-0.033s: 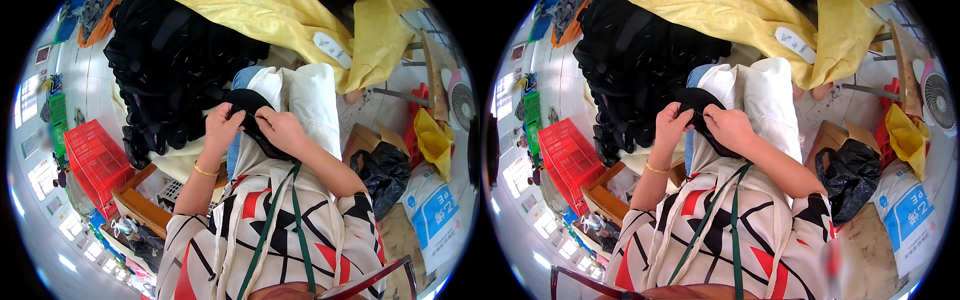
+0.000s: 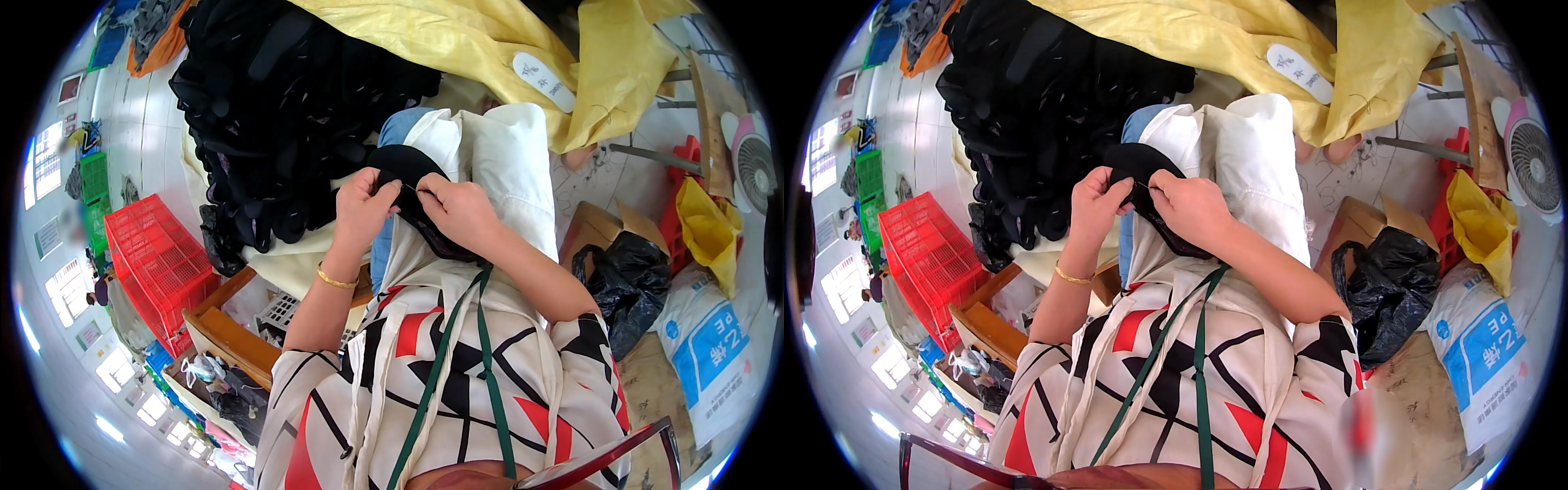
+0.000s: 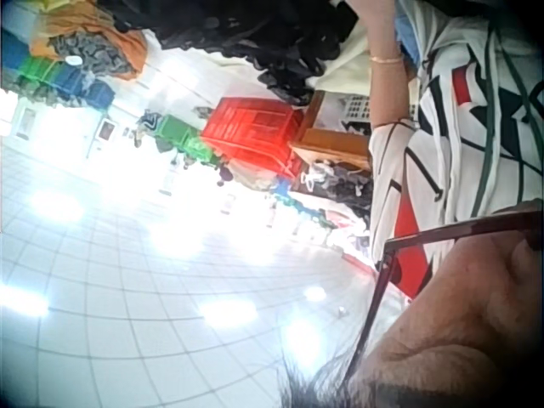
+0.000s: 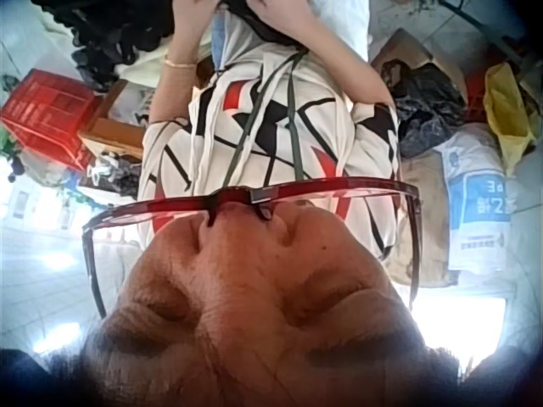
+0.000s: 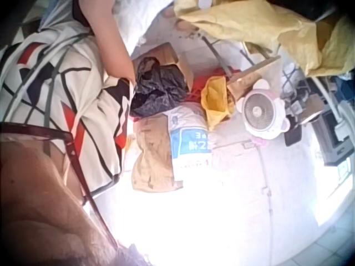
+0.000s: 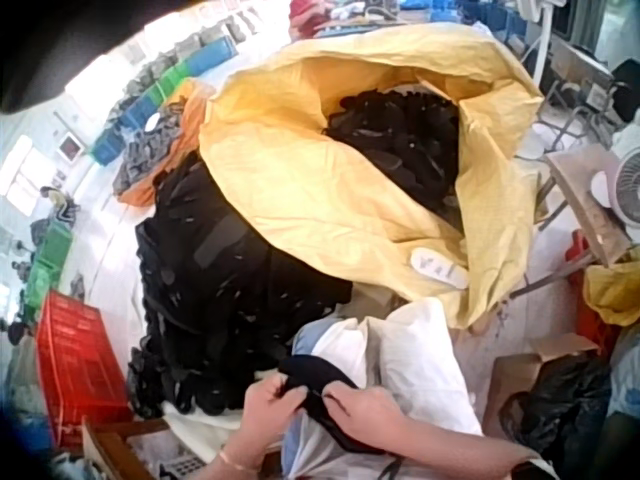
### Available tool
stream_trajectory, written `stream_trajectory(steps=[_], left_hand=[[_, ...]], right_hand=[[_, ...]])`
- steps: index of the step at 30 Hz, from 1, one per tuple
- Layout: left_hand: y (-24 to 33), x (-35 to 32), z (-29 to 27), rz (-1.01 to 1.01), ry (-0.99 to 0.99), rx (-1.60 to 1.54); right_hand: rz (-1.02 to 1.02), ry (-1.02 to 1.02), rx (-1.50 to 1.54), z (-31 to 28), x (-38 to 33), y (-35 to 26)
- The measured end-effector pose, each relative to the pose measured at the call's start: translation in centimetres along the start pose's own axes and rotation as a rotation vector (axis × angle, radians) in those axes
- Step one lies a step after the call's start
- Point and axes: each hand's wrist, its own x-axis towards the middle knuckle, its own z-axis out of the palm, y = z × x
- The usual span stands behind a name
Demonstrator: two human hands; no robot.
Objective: The person hand-sews a black slipper using a needle and thread. They repeatedly insert the needle through the slipper's upper and pull the thread to secure the stitching. The person works on one slipper at a time, occasionally adjusting its position on their lap.
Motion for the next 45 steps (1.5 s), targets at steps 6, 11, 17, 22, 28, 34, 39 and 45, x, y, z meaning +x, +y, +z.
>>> stream_trajectory(steps=[6,11,17,22,28,34,39,45], left_hand=[[-0.5,0.2,-0.1,0.007,-0.008,-0.025],[-0.3,0.4,-0.2,-0.001,-0.012,0.028],[0.6,0.7,-0.8,-0.103,-0.090,-0.009],[0.7,1.2,-1.0,-0.150,-0.137,-0.054],[1.0,1.3,-0.6,-0.150,-0.115,-0.066],[1.3,1.2,-0.5,-0.164,-0.110,-0.086],[1.2,1.3,-0.6,-0.158,-0.135,-0.082],[1.2,1.6,-1.0,-0.202,-0.184,-0.092]], right_hand=[[0.001,-0.024,-0.044,0.2,0.2,0.1],[-0.021,-0.015,-0.052,0.3,0.4,0.2],[-0.021,0.018,-0.083,1.6,0.2,1.0],[-0.066,0.059,-0.054,2.2,0.5,1.4],[-0.076,-0.080,-0.168,0.5,1.2,1.1],[-0.079,-0.108,-0.143,-0.7,1.5,0.6],[-0.070,-0.123,-0.160,-0.8,1.6,0.4],[-0.092,-0.058,-0.193,1.3,0.7,1.4]])
